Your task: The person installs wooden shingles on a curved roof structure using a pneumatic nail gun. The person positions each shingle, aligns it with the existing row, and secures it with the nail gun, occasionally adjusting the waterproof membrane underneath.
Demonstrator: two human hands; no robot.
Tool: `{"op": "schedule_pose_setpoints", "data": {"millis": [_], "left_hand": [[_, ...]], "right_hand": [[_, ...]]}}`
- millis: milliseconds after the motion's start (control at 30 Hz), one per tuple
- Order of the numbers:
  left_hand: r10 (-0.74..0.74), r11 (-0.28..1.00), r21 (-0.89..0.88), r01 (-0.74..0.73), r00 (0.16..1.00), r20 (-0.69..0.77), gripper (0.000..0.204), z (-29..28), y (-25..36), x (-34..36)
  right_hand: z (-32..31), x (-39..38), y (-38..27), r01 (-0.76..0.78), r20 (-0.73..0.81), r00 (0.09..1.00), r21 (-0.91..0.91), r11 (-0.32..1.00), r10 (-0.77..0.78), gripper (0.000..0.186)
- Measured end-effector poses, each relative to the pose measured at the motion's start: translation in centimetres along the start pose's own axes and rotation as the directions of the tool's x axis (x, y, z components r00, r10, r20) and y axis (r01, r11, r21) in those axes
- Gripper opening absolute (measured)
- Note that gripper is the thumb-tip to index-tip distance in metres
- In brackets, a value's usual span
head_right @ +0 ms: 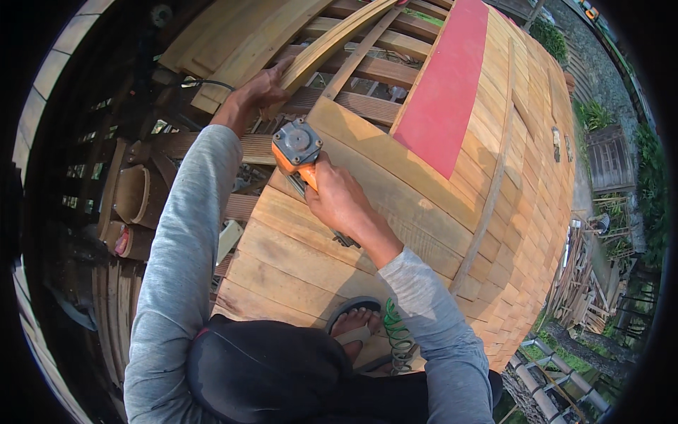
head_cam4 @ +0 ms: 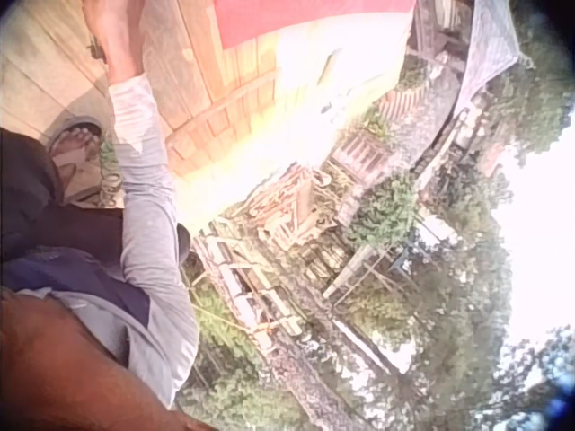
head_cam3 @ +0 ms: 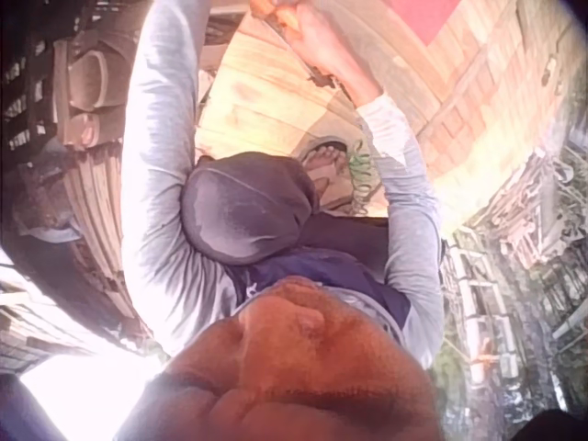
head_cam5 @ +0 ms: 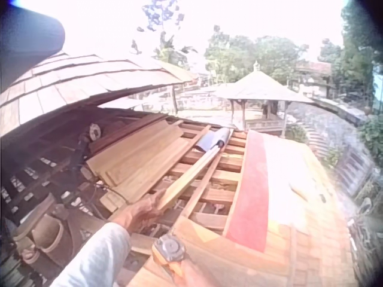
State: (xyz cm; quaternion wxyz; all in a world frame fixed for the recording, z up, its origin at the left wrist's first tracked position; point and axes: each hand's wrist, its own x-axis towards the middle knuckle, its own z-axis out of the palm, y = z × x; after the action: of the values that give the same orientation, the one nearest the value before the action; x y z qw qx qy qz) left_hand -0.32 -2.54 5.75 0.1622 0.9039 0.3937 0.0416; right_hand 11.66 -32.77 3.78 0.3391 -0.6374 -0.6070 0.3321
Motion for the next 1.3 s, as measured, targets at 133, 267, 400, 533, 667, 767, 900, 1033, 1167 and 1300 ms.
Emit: {"op": "schedule_pose_setpoints", "data": {"millis": [133, 267, 400, 533, 667, 767, 900, 1033, 1167, 1300], "left_hand": [[-0.060, 0.995, -0.079, 0.065, 0.997, 0.055, 0.105, -0.1, -0.1, 0.1], [-0.032, 0.998, -0.050, 0.035, 0.999, 0.041, 0.105, -0.4, 0.1, -0.1], [-0.031, 0.998, -0.054, 0.033, 0.999, 0.035, 0.104, -0.5, 0.5, -0.3], [-0.075, 0.997, 0.000, 0.075, 0.996, 0.045, 0.104, -0.4, 0.4, -0.2], [-0.033, 0.999, -0.017, 0.034, 0.999, 0.017, 0.106, -0.1, -0.2, 0.3], [-0.016, 0.999, -0.041, 0.016, 1.000, 0.002, 0.107, 0.2, -0.7, 0.4], [-0.036, 0.992, -0.121, 0.040, 0.999, 0.038, 0.107, -0.1, -0.4, 0.3], [-0.027, 0.981, -0.193, 0.035, 0.999, 0.045, 0.108, 0.6, 0.5, -0.3], [-0.063, 0.994, -0.087, 0.064, 0.998, 0.005, 0.114, 5.7, 0.5, -0.4], [-0.044, 0.996, 0.078, 0.048, 0.997, -0.055, 0.123, 10.0, 0.1, 0.9]], "right_hand": [[0.8, -1.6, -0.3, 0.059, 0.065, 0.996, -0.052, 0.997, -0.056, 0.041], [1.1, -2.5, -0.7, 0.050, 0.029, 0.998, -0.001, 0.999, -0.050, 0.039], [1.9, -3.3, -1.2, 0.104, 0.051, 0.993, 0.037, 0.994, -0.106, 0.038], [3.2, -3.4, -1.8, 0.101, 0.079, 0.992, 0.026, 0.995, -0.103, 0.053], [3.7, -4.2, -2.0, 0.106, 0.118, 0.987, 0.013, 0.994, -0.107, 0.050], [4.4, -5.1, -2.9, 0.055, 0.189, 0.980, 0.058, 0.997, -0.065, 0.046], [4.0, -6.1, -3.4, 0.059, 0.154, 0.986, -0.013, 0.998, -0.056, 0.037], [-0.9, -10.5, -1.7, 0.007, -0.065, 0.998, -0.048, 0.999, -0.010, 0.029], [-9.1, -21.2, 0.4, -0.198, -0.161, 0.974, -0.255, 0.946, 0.160, 0.030], [-13.6, -32.5, 0.3, -0.430, -0.365, 0.870, -0.237, 0.871, 0.330, 0.031]]}}
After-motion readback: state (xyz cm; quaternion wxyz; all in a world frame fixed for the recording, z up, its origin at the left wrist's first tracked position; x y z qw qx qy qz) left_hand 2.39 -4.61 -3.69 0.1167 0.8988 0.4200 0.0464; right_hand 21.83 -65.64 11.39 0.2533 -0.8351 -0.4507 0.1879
